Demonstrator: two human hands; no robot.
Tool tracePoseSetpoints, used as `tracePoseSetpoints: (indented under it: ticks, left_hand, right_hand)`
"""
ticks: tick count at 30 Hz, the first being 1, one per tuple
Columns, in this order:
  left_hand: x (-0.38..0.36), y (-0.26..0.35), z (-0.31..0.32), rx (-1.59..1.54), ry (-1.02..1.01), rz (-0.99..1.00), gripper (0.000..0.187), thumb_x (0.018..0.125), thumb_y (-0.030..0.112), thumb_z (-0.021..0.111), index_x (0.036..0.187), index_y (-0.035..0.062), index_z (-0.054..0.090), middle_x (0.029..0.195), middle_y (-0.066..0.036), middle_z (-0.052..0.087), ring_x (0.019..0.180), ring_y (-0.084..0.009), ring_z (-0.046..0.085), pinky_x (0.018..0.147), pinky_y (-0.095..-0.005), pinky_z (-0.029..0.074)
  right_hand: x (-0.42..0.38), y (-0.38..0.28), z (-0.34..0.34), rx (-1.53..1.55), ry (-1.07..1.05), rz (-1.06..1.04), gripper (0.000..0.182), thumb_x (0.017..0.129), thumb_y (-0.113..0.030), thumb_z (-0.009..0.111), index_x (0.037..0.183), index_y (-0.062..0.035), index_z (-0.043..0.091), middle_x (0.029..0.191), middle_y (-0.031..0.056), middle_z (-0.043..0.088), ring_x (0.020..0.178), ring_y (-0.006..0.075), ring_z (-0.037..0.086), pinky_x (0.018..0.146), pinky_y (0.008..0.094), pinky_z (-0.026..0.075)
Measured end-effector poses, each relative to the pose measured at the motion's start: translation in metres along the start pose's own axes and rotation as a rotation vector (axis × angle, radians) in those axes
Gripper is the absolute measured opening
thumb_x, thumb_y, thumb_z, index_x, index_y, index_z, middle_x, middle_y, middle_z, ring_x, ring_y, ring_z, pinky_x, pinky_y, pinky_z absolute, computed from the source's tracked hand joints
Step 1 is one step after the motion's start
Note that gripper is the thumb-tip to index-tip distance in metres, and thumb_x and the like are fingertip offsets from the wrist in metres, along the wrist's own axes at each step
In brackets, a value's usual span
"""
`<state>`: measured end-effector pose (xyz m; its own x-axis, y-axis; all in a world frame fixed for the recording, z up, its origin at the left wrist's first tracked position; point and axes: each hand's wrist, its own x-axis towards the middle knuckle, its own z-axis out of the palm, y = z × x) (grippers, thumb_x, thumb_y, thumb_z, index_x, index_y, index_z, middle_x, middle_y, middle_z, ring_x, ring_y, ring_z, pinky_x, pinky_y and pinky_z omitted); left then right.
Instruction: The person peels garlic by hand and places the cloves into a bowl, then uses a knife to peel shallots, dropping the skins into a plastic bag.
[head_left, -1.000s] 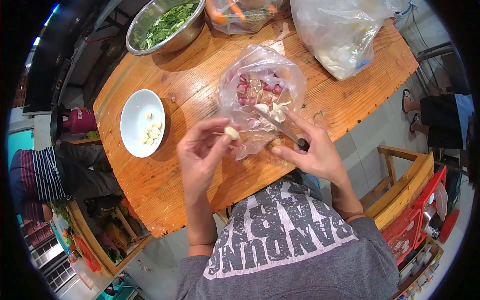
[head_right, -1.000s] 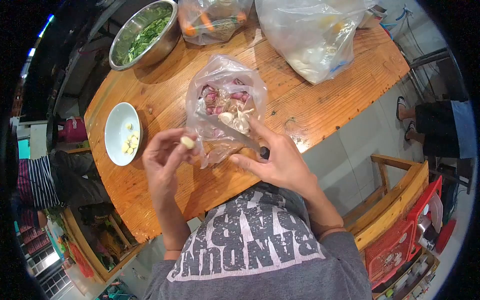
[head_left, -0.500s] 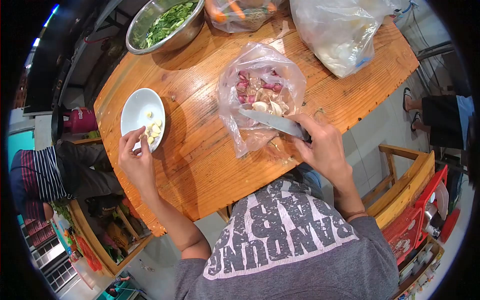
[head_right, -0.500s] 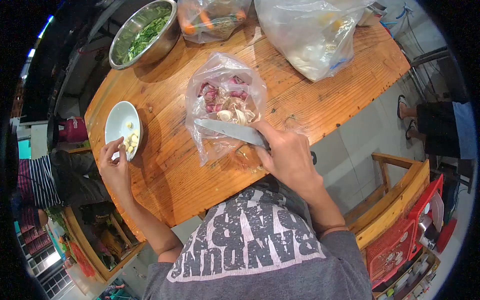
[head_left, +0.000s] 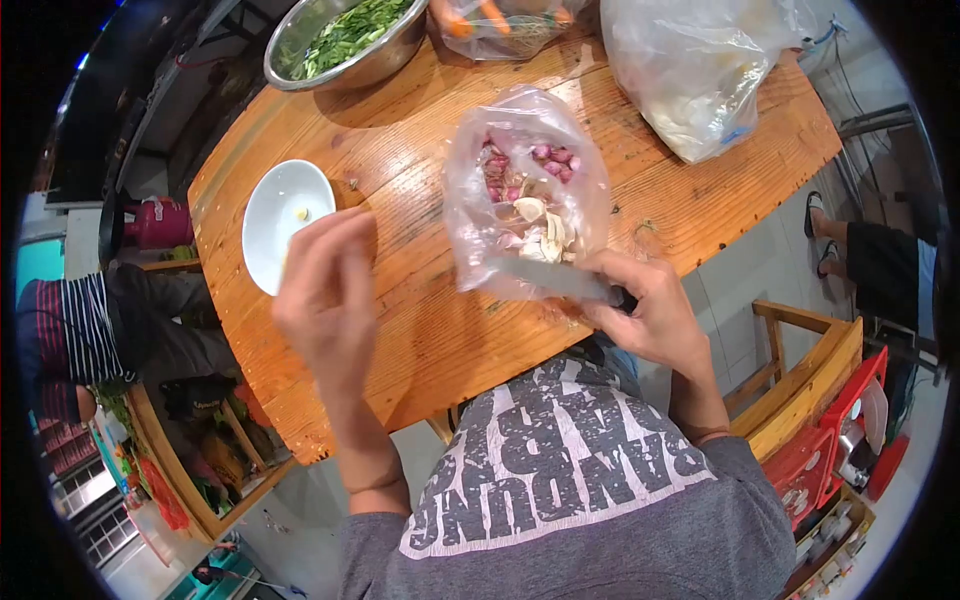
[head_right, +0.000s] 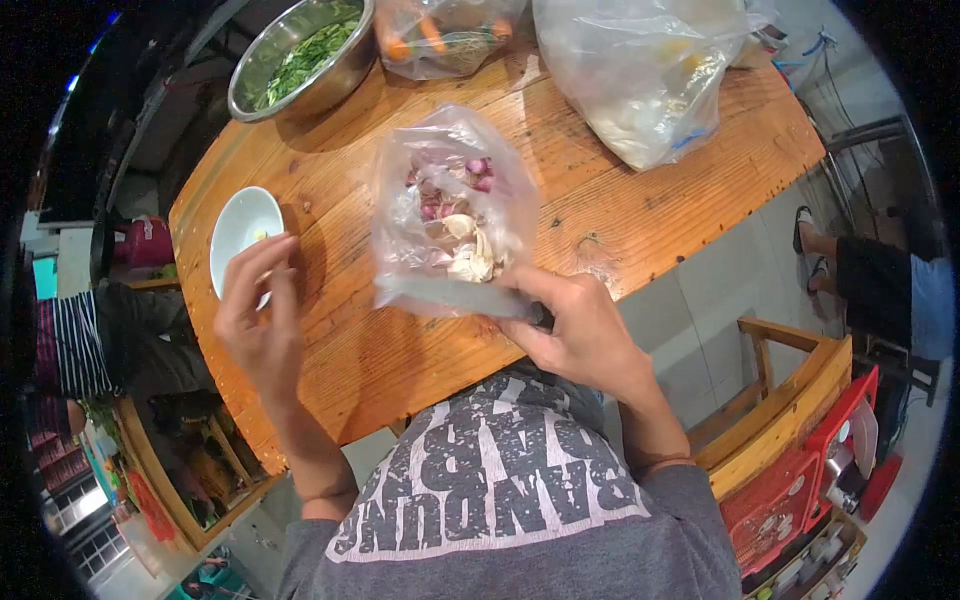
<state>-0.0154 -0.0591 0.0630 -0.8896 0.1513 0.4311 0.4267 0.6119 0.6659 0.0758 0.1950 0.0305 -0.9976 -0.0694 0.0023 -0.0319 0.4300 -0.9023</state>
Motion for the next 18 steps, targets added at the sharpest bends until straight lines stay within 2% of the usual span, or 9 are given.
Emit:
tracePoseSetpoints:
  ticks: [2, 3, 5, 7, 9, 12, 14, 17, 18]
  left_hand:
    - [0.006, 0.017, 0.015, -0.063, -0.162, 0.133, 0.023, 0.078, -0.011, 0.054, 0.094, 0.0003, 0.066, 0.100, -0.011, 0.063, 0.084, -0.0203, 0.064, 0.070, -0.0281, 0.051]
    - [0.013, 0.023, 0.023, -0.073, -0.250, 0.235, 0.024, 0.078, -0.012, 0.052, 0.096, -0.0016, 0.064, 0.099, -0.012, 0.062, 0.083, -0.0203, 0.064, 0.069, -0.0256, 0.051]
    - [0.023, 0.028, 0.039, -0.102, -0.381, 0.249, 0.024, 0.077, -0.009, 0.054, 0.097, -0.0015, 0.064, 0.098, -0.012, 0.061, 0.082, -0.0244, 0.062, 0.071, -0.0302, 0.050]
    - [0.029, 0.030, 0.053, -0.006, -0.477, 0.291, 0.023, 0.076, -0.004, 0.057, 0.097, -0.0004, 0.064, 0.097, -0.012, 0.061, 0.085, -0.0272, 0.060, 0.075, -0.0347, 0.048]
    - [0.025, 0.022, 0.071, 0.215, -0.530, 0.360, 0.022, 0.076, 0.001, 0.059, 0.097, 0.0017, 0.064, 0.097, -0.011, 0.060, 0.090, -0.0288, 0.057, 0.079, -0.0389, 0.045]
    - [0.019, 0.024, 0.081, 0.323, -0.582, 0.362, 0.021, 0.077, 0.009, 0.062, 0.097, 0.0049, 0.063, 0.095, -0.009, 0.060, 0.099, -0.0259, 0.053, 0.083, -0.0400, 0.040]
    - [0.016, 0.024, 0.082, 0.259, -0.575, 0.349, 0.020, 0.077, 0.010, 0.063, 0.096, 0.0058, 0.064, 0.097, -0.009, 0.060, 0.101, -0.0246, 0.052, 0.085, -0.0384, 0.038]
    - [0.007, 0.018, 0.082, 0.201, -0.550, 0.367, 0.019, 0.077, 0.012, 0.063, 0.096, 0.0064, 0.064, 0.099, -0.008, 0.061, 0.101, -0.0246, 0.053, 0.087, -0.0379, 0.038]
    - [0.006, 0.017, 0.083, 0.184, -0.538, 0.390, 0.019, 0.077, 0.012, 0.063, 0.095, 0.0064, 0.064, 0.099, -0.009, 0.061, 0.100, -0.0249, 0.053, 0.088, -0.0381, 0.037]
  right_hand:
    - [0.005, 0.002, 0.000, 0.079, 0.100, -0.100, 0.029, 0.076, -0.002, 0.063, 0.104, -0.0025, 0.060, 0.072, 0.0113, 0.063, 0.061, 0.0175, 0.061, 0.057, 0.0277, 0.046]
    - [0.008, -0.001, -0.002, 0.125, 0.130, -0.057, 0.029, 0.078, -0.001, 0.060, 0.107, -0.0020, 0.058, 0.074, 0.0106, 0.063, 0.063, 0.0166, 0.061, 0.058, 0.0269, 0.046]
    - [0.016, -0.014, -0.010, 0.215, 0.202, 0.032, 0.031, 0.082, 0.001, 0.054, 0.113, -0.0012, 0.056, 0.078, 0.0093, 0.064, 0.067, 0.0148, 0.061, 0.060, 0.0252, 0.046]
    - [0.023, -0.026, -0.013, 0.335, 0.247, -0.012, 0.033, 0.084, 0.003, 0.047, 0.116, -0.0009, 0.053, 0.082, 0.0113, 0.066, 0.070, 0.0159, 0.062, 0.062, 0.0252, 0.046]
    - [0.031, -0.027, -0.008, 0.360, 0.256, -0.055, 0.035, 0.085, 0.003, 0.042, 0.119, -0.0007, 0.051, 0.086, 0.0142, 0.066, 0.073, 0.0193, 0.064, 0.065, 0.0271, 0.047]
    - [0.043, -0.011, 0.000, 0.178, 0.178, -0.111, 0.040, 0.082, 0.002, 0.042, 0.121, -0.0005, 0.048, 0.092, 0.0199, 0.065, 0.079, 0.0288, 0.064, 0.072, 0.0333, 0.048]
    - [0.045, -0.006, -0.003, -0.038, 0.075, -0.130, 0.045, 0.078, 0.001, 0.044, 0.123, -0.0002, 0.047, 0.097, 0.0238, 0.063, 0.085, 0.0363, 0.063, 0.076, 0.0382, 0.047]
    - [0.046, -0.004, -0.002, -0.051, 0.124, -0.171, 0.051, 0.075, 0.000, 0.046, 0.126, -0.0005, 0.045, 0.102, 0.0263, 0.059, 0.090, 0.0421, 0.058, 0.080, 0.0423, 0.045]
    - [0.046, -0.005, -0.003, -0.049, 0.138, -0.169, 0.051, 0.075, 0.000, 0.046, 0.126, -0.0005, 0.045, 0.103, 0.0266, 0.059, 0.092, 0.0417, 0.058, 0.081, 0.0423, 0.045]
